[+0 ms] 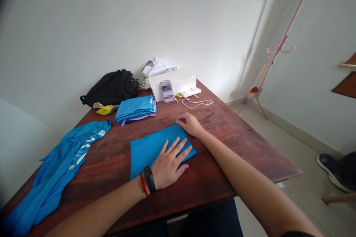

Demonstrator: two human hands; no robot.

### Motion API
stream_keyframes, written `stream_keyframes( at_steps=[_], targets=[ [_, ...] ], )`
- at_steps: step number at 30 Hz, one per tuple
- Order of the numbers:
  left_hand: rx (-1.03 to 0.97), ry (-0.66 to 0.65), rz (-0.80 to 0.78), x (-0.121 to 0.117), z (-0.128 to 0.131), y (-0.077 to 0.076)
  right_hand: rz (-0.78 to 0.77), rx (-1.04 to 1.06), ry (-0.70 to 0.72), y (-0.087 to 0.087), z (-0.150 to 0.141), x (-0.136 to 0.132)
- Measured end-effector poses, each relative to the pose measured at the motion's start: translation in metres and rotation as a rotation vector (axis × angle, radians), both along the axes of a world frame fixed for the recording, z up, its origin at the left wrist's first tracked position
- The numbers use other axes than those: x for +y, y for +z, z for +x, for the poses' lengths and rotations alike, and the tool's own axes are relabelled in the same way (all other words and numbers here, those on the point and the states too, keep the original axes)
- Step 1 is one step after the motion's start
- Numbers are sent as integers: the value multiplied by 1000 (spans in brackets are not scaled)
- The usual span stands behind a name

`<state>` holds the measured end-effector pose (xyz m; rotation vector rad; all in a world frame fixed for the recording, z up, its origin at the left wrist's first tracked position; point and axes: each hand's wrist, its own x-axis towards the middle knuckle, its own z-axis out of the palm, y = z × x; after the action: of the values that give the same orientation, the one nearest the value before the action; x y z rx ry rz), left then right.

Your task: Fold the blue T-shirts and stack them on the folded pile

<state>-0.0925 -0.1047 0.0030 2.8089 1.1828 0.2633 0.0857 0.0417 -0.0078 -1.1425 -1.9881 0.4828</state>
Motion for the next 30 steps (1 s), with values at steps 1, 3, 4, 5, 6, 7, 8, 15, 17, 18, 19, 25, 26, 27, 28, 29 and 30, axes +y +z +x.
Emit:
stream_keyframes(
  at_steps=[1,3,4,5,6,7,8,15,17,18,19,25,26,27,28,29,30],
  targets=[
    [10,-7,-10,0,0,1,18,0,13,3,-1,-3],
    [20,-29,-26,1,-1,2,26,-5,39,8,-4,-9],
    [19,-38,-31,1,-2,2,13,-12,57,10,-5,-12],
    [14,-43,-33,2,-2,3,-9,-23,78,11,-7,-14],
    [7,-43,-34,2,-3,3,-34,-37,99,12,-8,-16],
    [3,-40,-34,2,-3,2,-55,-55,120,12,-9,-17],
    [1,-33,-33,2,-2,2,-71,-72,135,11,-9,-18],
    [6,157,24,-1,8,-3,-97,5,125,6,-5,-9],
    [15,185,33,0,10,-2,-101,11,113,5,-3,-7],
    [18,187,36,0,9,-1,-105,8,108,4,-3,-7],
    [20,186,36,1,9,0,-108,7,105,3,-2,-6],
    [14,201,-24,3,1,15,-146,46,157,5,1,-5],
    [-1,207,-40,4,0,19,-166,59,178,8,2,-6],
    [-18,220,-59,6,-1,23,-195,78,205,11,3,-8],
    [-32,241,-83,9,-3,27,-232,103,239,16,5,-9],
    [-44,268,-110,12,-4,32,-277,135,283,21,7,-11],
    [-54,293,-141,16,-7,36,-326,170,344,26,10,-13]
  ],
)
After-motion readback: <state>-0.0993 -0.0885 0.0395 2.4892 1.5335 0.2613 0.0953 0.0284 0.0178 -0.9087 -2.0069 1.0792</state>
